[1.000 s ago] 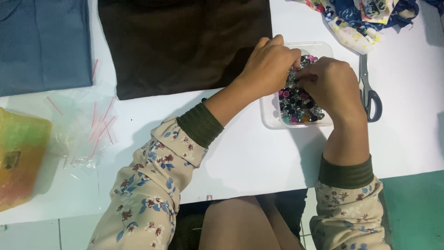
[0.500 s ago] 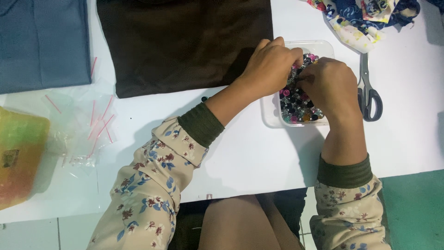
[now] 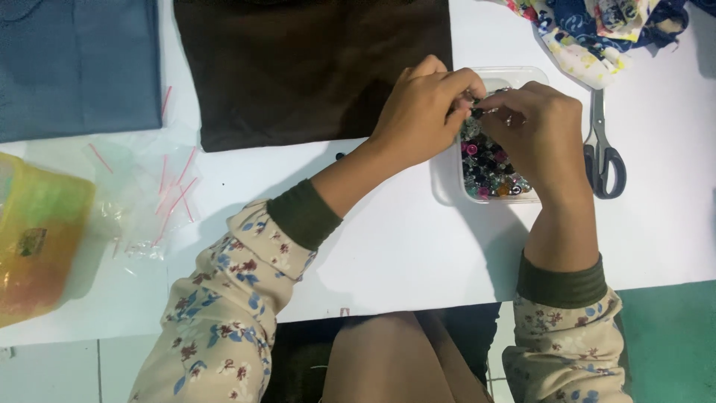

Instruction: Sorting small black beads and placing them into small plastic bags

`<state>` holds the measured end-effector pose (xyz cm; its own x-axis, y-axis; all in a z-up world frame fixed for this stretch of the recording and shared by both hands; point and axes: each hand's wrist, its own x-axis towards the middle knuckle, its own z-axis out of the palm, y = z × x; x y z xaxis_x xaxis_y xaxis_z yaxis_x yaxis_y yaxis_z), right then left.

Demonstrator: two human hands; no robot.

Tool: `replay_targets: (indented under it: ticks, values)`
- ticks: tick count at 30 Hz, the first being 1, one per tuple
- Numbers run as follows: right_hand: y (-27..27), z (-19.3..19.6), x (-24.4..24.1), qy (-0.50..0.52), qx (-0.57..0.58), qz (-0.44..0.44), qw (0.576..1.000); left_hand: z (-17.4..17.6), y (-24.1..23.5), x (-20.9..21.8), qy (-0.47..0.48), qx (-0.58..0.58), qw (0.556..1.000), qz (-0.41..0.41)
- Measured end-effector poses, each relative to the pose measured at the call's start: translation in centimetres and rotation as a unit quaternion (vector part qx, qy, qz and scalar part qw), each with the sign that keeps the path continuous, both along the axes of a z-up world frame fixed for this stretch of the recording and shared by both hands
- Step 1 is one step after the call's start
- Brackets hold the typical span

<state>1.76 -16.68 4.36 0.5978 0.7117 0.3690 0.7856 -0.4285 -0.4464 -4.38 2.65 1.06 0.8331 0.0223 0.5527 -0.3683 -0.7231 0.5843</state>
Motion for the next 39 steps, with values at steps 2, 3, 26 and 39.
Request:
replay_targets:
  ticks: [2,3,26,39]
  values:
    - [1.0,0.9,-1.0,0.006,0.016,0.018,1.000,1.1,0.9,-1.8,0.001,-0.029,1.000,-0.002]
    - [1.4,1.3,-1.5,0.013,0.031,0.033,0.999,1.7,1.4,-2.7,0.003,-0.057,0.998,-0.007]
    - [10.6,-2.4,-9.2,0.509,0.021,0.025,0.860,-0.9,7.4,-15.5,0.207,-0.215,0.947,0.116]
    - [10.1,-2.0,-9.8,0.275,-0.042,0.082,0.957,-1.1,8.0,-15.8,0.164,-0.124,0.972,0.114]
